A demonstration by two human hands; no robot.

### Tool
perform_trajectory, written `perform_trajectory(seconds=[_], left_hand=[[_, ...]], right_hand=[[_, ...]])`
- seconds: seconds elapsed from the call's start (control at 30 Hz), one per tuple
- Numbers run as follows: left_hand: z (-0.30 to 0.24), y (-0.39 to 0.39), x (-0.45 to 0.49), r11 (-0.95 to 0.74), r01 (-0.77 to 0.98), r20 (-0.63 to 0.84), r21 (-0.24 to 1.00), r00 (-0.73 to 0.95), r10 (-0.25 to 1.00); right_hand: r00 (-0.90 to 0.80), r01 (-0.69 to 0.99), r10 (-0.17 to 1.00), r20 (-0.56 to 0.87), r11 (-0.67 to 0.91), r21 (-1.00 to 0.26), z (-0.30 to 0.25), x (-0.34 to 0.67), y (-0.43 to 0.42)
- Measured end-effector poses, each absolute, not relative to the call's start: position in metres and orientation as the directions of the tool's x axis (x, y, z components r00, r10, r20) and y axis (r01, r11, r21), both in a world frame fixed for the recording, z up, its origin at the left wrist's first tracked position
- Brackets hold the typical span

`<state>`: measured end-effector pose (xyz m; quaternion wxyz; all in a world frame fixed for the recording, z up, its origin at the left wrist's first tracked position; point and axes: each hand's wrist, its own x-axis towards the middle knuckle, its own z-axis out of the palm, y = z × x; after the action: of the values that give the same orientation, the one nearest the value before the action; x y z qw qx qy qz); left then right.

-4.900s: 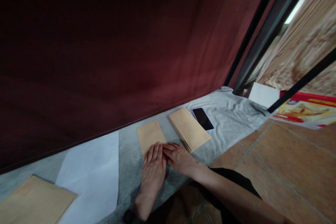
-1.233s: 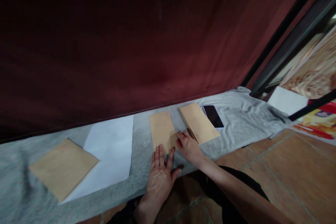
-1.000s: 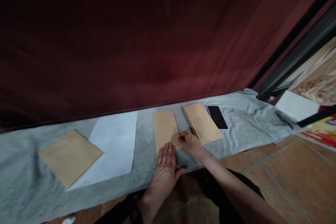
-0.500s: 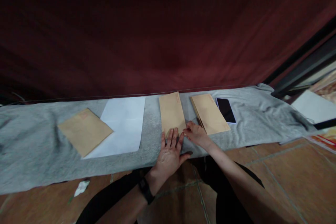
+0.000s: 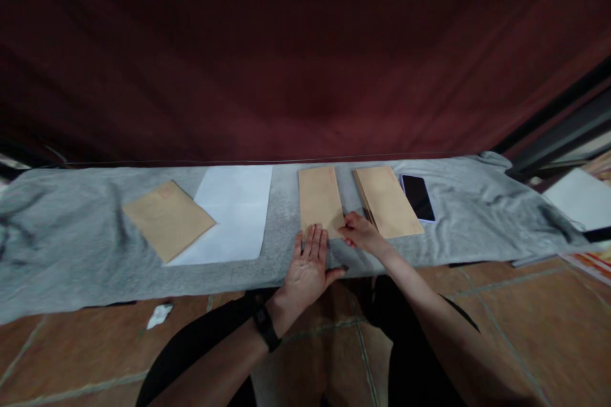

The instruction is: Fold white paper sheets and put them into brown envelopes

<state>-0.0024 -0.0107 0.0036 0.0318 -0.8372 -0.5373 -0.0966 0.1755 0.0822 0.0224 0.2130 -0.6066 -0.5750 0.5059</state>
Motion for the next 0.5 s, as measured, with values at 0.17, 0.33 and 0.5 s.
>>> perform_trajectory(seconds=[0.17,0.33,0.5], left_hand=[[0.006,-0.013,-0.006,-0.288,0.955,0.191,0.077,0.269,0.944],[0.007,-0.011,-0.012,-0.236,0.957,0.22,0.167,0.197,0.955],[0.008,0.012,-0.026,-0.209,0.798,0.237,0.565,0.085,0.968]], right_hand=[[-0.177,0.421,0.9,-0.398,-0.297,-0.857,0.017,0.178,0.084],[-0.191,0.365,0.894,-0.404,-0.318,-0.875,0.019,0.181,0.086],[-0.205,0.286,0.909,-0.364,-0.3,-0.91,0.027,0.181,0.087]])
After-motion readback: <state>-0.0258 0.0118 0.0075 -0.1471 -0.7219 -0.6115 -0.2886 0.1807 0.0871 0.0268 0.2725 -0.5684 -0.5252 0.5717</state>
